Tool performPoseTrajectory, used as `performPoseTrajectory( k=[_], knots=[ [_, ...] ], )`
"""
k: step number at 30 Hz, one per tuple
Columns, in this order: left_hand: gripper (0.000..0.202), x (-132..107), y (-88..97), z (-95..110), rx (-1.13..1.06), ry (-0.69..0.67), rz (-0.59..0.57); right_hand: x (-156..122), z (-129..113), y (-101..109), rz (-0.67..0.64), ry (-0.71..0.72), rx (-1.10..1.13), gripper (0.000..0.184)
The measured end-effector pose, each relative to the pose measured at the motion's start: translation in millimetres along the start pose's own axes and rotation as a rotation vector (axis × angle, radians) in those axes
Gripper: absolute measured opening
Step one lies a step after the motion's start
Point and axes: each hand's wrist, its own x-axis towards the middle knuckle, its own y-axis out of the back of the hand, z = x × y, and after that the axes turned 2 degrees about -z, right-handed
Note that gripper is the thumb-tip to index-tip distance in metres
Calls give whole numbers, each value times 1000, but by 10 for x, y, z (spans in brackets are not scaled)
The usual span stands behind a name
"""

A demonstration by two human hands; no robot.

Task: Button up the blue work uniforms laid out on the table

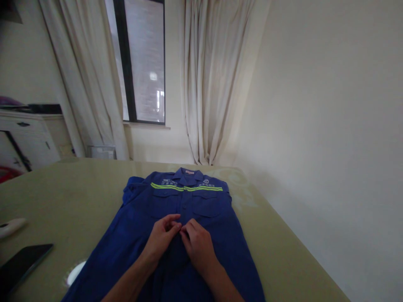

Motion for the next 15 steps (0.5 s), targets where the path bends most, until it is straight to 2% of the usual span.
performPoseTrajectory(
  k=[3,6,8,10,12,13,15],
  knots=[
    [52,4,25,24,7,-11,-40,-2,-5,5,57,-51,56,14],
    [42,1,76,17,78,9,-127,21,-19,44,117,-85,30,9],
    [32,-33,91,-2,261,-66,-182,39,-16,71,95,-63,14,22],
    [29,-97,82,-14,576,-215,-198,44,-3,83,2,-22,25,35],
    [32,-169,59,-6,884,-323,-182,38,13,78,-90,-13,66,40],
    [33,-199,47,6,989,-339,-177,35,20,72,-110,-28,93,41],
    [30,-234,35,40,1066,-316,-183,47,28,63,-108,-94,137,43]
  ],
)
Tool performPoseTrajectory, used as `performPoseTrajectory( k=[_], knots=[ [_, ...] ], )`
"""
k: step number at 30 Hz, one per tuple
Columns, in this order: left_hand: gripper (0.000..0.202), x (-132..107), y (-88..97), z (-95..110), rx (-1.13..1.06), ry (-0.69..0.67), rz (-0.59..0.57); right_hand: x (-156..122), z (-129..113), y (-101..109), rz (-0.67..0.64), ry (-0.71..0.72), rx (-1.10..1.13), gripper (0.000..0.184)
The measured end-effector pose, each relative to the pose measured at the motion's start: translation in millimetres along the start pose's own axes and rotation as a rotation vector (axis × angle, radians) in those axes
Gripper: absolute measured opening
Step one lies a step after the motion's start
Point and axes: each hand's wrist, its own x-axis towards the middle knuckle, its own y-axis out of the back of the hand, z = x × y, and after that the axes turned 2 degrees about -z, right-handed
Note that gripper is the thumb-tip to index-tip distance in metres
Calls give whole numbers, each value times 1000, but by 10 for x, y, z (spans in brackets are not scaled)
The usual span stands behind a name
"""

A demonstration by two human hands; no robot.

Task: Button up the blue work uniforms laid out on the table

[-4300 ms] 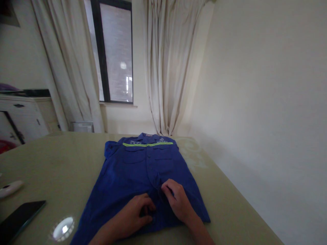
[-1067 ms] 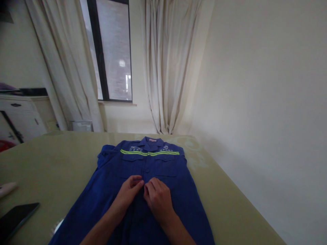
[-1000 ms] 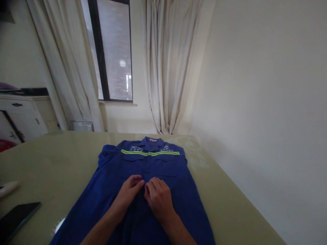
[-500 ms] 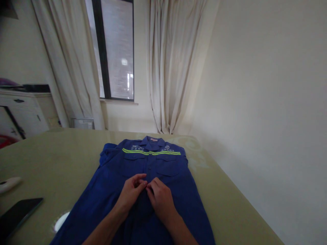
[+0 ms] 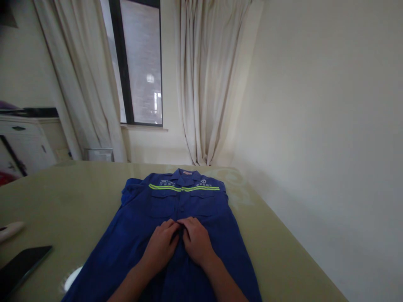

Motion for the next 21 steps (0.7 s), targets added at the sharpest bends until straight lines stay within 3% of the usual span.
performPoseTrajectory(
  k=[3,6,11,14,21],
  knots=[
    [22,7,55,8,-50,69,-68,103,-28,16,-11,-171,-44,42],
    [17,34,108,-35,-125,119,-145,291,-99,29,-108,-312,-291,36],
    [21,140,131,-139,-317,191,-222,489,-141,-101,-114,-310,-518,13],
    [31,305,101,-173,-351,273,-182,471,-66,-206,-41,-292,-513,16],
    [19,879,-21,-216,-396,389,2,418,98,-229,103,-254,-321,26]
  ],
)
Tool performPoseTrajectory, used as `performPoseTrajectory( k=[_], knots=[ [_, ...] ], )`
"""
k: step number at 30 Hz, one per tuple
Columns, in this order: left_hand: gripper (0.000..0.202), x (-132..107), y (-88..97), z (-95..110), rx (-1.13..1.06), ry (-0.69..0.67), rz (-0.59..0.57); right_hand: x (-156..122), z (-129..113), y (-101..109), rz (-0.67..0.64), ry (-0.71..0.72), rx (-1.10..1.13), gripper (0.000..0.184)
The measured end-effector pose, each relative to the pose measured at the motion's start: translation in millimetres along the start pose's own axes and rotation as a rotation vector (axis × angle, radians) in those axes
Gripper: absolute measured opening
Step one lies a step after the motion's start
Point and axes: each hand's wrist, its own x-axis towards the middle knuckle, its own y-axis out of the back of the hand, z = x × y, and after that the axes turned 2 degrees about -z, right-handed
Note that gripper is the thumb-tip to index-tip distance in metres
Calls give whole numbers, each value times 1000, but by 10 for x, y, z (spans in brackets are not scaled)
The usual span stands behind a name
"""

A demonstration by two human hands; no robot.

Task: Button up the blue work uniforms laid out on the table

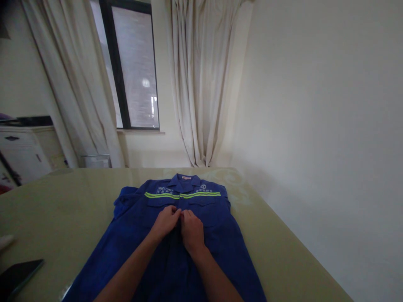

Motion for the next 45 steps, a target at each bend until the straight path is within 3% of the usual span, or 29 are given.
performPoseTrajectory(
  k=[9,18,23,25,27,30,33,35,39,45],
  knots=[
    [22,108,-96,-186,-247,-25,-38,17,21,22,13,27,129,23],
    [46,56,-9,-110,-410,-85,-112,128,103,59,-3,-8,432,19],
    [36,6,30,-91,-307,-155,-68,101,115,7,70,-91,455,13],
    [27,-19,19,-95,-230,-183,-10,85,121,-8,125,-82,415,5],
    [28,-53,8,-101,-148,-213,7,111,122,10,153,-51,356,10],
    [30,-112,0,-96,-20,-264,-45,276,110,95,161,-16,305,14],
    [11,-154,-18,-69,119,-285,-90,531,101,148,142,-33,203,21],
    [10,-148,-39,-46,197,-261,-86,666,105,110,93,-40,144,19],
    [35,-6,-63,5,276,-139,-15,746,138,-83,13,-37,83,14],
    [33,441,-96,156,283,-7,56,736,181,-195,-44,-71,-17,19]
  ],
)
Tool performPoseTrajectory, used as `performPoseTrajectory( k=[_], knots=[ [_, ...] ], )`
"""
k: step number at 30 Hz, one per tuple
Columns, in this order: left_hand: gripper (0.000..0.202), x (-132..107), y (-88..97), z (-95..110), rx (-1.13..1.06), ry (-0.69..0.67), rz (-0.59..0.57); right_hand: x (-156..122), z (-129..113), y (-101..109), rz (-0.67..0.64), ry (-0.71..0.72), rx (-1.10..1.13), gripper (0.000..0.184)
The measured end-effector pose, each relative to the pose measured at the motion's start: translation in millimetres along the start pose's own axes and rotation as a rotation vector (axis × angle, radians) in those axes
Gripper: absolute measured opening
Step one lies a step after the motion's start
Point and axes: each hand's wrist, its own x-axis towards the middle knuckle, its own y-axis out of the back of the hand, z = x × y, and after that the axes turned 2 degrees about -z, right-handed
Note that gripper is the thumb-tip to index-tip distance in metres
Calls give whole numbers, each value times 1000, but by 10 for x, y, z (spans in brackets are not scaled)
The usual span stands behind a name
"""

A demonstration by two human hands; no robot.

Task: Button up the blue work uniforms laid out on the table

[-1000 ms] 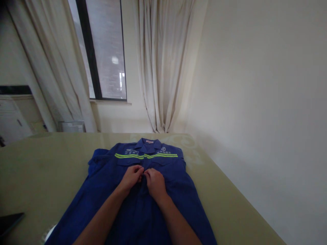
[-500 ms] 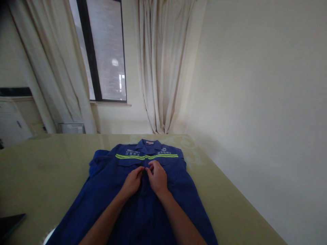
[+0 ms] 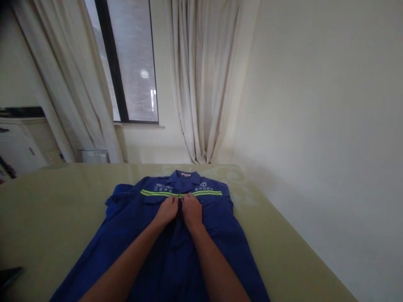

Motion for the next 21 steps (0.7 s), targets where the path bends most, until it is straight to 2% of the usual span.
performPoseTrajectory(
  k=[3,7,13,17,21],
  knots=[
    [28,172,-43,64,-30,35,27,-3,0,17,-2,-12,-21,23],
    [22,267,-88,49,-68,68,67,-14,-4,28,5,-23,-19,20],
    [20,275,-88,-45,-150,16,98,-15,-20,35,12,-23,-6,26],
    [21,265,-85,-73,-190,-6,129,-19,-18,29,19,6,1,18],
    [18,249,-95,-87,-215,-33,159,-15,-8,6,15,24,-35,20]
  ],
)
